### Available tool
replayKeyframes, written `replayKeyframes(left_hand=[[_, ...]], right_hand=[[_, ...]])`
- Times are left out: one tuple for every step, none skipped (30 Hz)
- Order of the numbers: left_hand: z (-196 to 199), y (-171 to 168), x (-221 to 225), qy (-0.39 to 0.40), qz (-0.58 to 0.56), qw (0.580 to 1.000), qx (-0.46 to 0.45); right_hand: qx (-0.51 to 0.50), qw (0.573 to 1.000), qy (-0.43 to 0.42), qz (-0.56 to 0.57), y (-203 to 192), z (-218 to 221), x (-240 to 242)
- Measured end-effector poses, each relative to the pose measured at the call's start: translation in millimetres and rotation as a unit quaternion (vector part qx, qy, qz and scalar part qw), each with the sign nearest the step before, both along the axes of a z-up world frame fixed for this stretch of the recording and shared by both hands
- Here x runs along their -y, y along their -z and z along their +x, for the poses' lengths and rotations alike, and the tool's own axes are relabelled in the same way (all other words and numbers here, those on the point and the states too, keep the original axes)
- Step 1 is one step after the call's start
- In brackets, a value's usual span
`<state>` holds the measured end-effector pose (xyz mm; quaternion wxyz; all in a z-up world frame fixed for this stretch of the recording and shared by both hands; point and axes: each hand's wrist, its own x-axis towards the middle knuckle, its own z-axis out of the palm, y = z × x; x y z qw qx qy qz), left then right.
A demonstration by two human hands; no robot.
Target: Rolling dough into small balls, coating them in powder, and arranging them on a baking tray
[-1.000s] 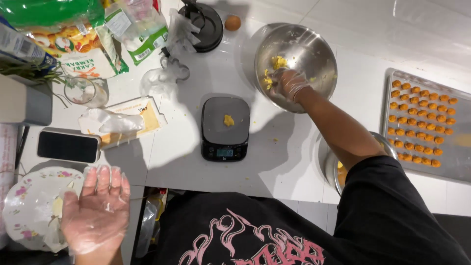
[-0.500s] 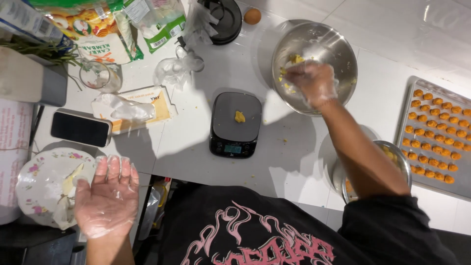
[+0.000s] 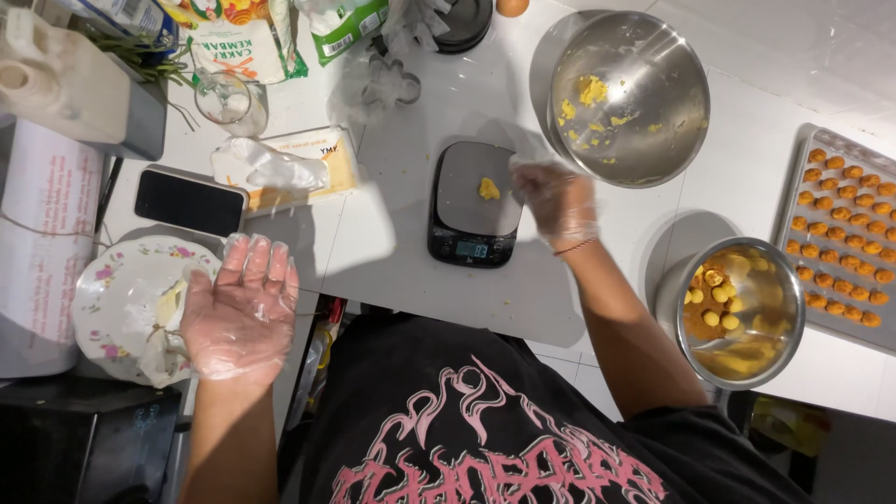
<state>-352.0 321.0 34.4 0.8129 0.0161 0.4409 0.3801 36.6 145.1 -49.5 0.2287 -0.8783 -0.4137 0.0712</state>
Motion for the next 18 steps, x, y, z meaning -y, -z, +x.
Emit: replayKeyframes(left_hand=[[-2,0,-2,0.004,0.006,1.0,0.001],[-2,1,-5,0.008,0.012,1.0,0.004],[-2,3,-9,0.009,0.01,1.0,0.004],[-4,5,-11,0.014,0.008,1.0,0.009],[-7,7,-14,0.019,0.007,1.0,0.015],[-9,6,-15,0.021,0.004,1.0,0.012],[-10,5,-16,0.024,0.004,1.0,0.018],[-8,4,-21,0.026,0.009,0.999,0.029],[-9,6,-23,0.027,0.01,0.999,0.031],[-11,7,-24,0.031,0.01,0.999,0.029],[-13,8,-26,0.034,0.01,0.999,0.027],[-14,9,-27,0.036,0.01,0.999,0.028],[-16,11,-29,0.037,0.012,0.999,0.026],[-16,12,-31,0.039,0.014,0.999,0.026],[-16,13,-33,0.04,0.015,0.999,0.027],[-16,13,-34,0.043,0.009,0.999,0.025],[-17,13,-35,0.045,0.004,0.999,0.022],[-15,14,-34,0.046,0.005,0.999,0.024]], right_hand=[[-0.001,0.995,-0.006,0.1,-24,-1,4],[0.0,0.98,-0.013,0.199,-48,-1,7],[-0.001,0.98,-0.012,0.197,-54,1,10],[-0.003,0.978,0.044,0.202,-59,1,15],[-0.006,0.973,0.1,0.207,-64,1,20],[-0.008,0.974,0.102,0.203,-60,-2,20],[-0.028,0.969,0.118,0.217,-56,-4,20],[-0.044,0.962,0.132,0.235,-54,-3,17],[-0.042,0.962,0.132,0.236,-49,-4,14],[-0.045,0.963,0.127,0.231,-44,-6,13],[-0.048,0.965,0.122,0.227,-39,-8,12],[-0.048,0.965,0.123,0.227,-28,-6,7],[-0.03,0.969,0.105,0.222,-18,-4,3],[-0.011,0.972,0.086,0.218,-9,-1,-2],[-0.009,0.972,0.087,0.219,-14,-8,-8],[0.026,0.994,0.039,0.103,-19,-16,-12],[0.062,0.998,-0.01,-0.015,-24,-24,-17],[0.063,0.998,-0.009,-0.013,-11,-24,-26]])
